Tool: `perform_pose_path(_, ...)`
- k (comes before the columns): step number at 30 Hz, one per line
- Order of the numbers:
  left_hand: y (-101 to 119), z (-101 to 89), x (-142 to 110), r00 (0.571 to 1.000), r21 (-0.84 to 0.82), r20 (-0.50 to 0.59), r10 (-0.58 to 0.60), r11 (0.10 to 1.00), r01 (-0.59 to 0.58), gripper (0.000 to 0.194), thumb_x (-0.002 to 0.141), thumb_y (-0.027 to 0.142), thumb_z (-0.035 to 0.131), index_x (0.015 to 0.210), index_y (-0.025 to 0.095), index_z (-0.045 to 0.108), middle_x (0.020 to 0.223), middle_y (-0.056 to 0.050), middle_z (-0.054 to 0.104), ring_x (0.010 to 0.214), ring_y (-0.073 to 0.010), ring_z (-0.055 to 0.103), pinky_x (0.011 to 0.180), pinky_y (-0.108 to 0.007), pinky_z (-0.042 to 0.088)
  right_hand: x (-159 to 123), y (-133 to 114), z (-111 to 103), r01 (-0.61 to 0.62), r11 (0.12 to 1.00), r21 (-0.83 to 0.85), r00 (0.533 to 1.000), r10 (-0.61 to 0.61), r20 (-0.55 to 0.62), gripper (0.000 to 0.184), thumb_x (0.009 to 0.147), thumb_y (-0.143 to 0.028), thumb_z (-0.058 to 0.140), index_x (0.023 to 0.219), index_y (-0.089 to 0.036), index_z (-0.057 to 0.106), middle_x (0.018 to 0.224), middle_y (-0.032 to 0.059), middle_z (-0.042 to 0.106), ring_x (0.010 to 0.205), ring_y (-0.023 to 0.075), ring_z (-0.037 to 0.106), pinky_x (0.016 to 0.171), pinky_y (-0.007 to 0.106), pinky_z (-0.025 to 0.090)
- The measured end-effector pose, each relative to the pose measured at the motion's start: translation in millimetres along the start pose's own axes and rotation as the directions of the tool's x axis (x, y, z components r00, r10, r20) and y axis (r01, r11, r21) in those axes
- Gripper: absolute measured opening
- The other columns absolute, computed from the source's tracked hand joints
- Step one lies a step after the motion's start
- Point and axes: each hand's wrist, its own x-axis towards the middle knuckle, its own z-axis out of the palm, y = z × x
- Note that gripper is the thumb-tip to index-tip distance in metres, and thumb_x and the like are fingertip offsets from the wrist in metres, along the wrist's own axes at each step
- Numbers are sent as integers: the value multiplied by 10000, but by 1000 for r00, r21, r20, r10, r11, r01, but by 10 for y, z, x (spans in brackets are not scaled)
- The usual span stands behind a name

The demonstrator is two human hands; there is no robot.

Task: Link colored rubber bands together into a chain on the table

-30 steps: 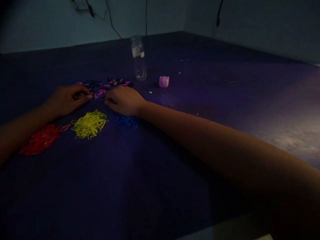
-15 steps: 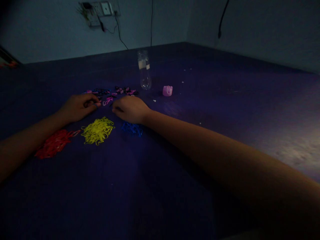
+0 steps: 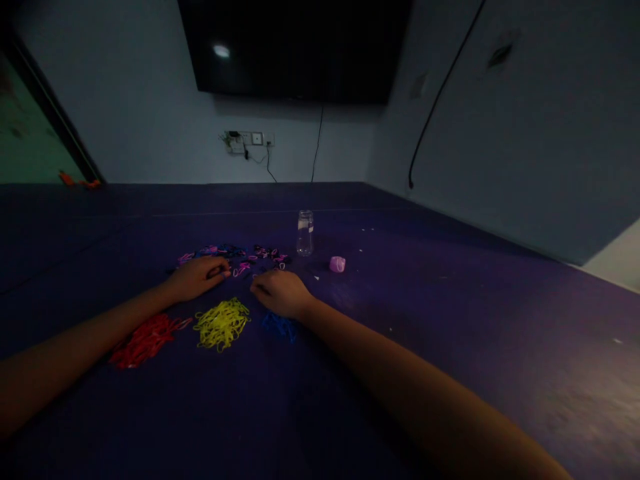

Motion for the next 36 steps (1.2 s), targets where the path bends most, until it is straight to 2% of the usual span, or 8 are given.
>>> perform_pose_path(16,-2,17,-5,999,5,-40,20,1000,-20,222,855,365,440,838,186,570,609,13,490,588,-151,462,555,-252,290,0,-12,-9,-8,1000,13,1000,8,-9,221,905,-235,482,933,-177,693,936,63,710,839,155,637,699,251,410)
perform_pose_path(36,-9,9,-4,999,11,-33,28,1000,-27,233,863,359,427,832,185,579,630,-2,504,629,-161,479,572,-256,310,4,20,16,-9,1000,20,1000,9,-4,208,905,-249,490,928,-185,686,931,63,707,842,161,634,694,253,399)
